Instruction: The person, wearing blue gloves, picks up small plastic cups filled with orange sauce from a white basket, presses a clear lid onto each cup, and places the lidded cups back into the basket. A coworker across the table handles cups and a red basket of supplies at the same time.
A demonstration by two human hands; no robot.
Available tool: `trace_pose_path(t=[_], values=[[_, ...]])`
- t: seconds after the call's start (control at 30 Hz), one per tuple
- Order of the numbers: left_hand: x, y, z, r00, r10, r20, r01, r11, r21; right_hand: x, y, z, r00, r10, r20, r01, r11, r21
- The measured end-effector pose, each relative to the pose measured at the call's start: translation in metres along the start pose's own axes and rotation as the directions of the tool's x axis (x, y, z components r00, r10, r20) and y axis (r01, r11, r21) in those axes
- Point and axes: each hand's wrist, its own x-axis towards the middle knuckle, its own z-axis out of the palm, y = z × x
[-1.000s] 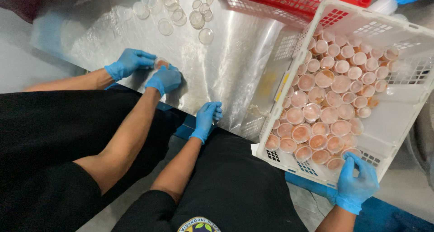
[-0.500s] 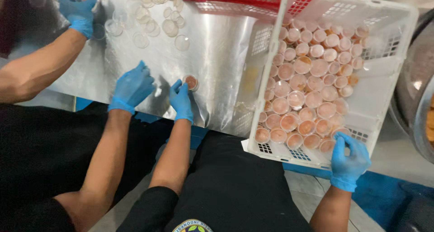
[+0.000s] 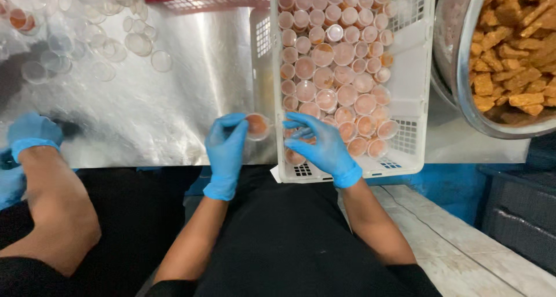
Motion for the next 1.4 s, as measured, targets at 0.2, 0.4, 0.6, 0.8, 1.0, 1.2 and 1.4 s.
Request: trace_pose_path(t=[0.2,0.4,0.6,0.8,1.0,1.2,1.4], values=[[-0.018,0.033,0.039,0.945,0.244,0.219,-0.283,0.944,0.171,0.024,0.013,-0.036,0.991,0.084,0.100,-0.073,0.991,-0.108],[-0.021,0.019,-0.002,0.986,0.092,0.140,-0.120,0.971,0.206,0.049,0.051,-0.043,0.986,0.146,0.079,-0.096,0.892,-0.442],[-0.022,-0.008,-0.029,0.999,-0.013,0.033,0.006,0.979,0.205,0.066,0.073,-0.013,0.946,0.145,0.290,0.102,0.718,-0.689],[-0.018,-0.022,-0.037,0.999,0.023,-0.025,-0.018,0.985,0.173,0.066,0.068,-0.010,0.949,0.175,0.264,0.058,0.722,-0.689],[-0.016,-0.040,-0.045,0.996,-0.053,-0.064,0.062,0.987,0.148,0.062,0.062,-0.016,0.954,0.003,0.301,0.154,0.855,-0.495],[-0.010,-0.097,-0.057,0.946,-0.307,-0.107,0.305,0.952,-0.032,0.028,0.055,-0.060,0.997,0.018,-0.074,-0.046,0.918,-0.394],[-0.001,-0.145,-0.075,0.874,-0.481,-0.068,0.447,0.851,-0.277,-0.045,0.066,-0.097,0.924,-0.049,-0.379,-0.141,0.877,-0.459]])
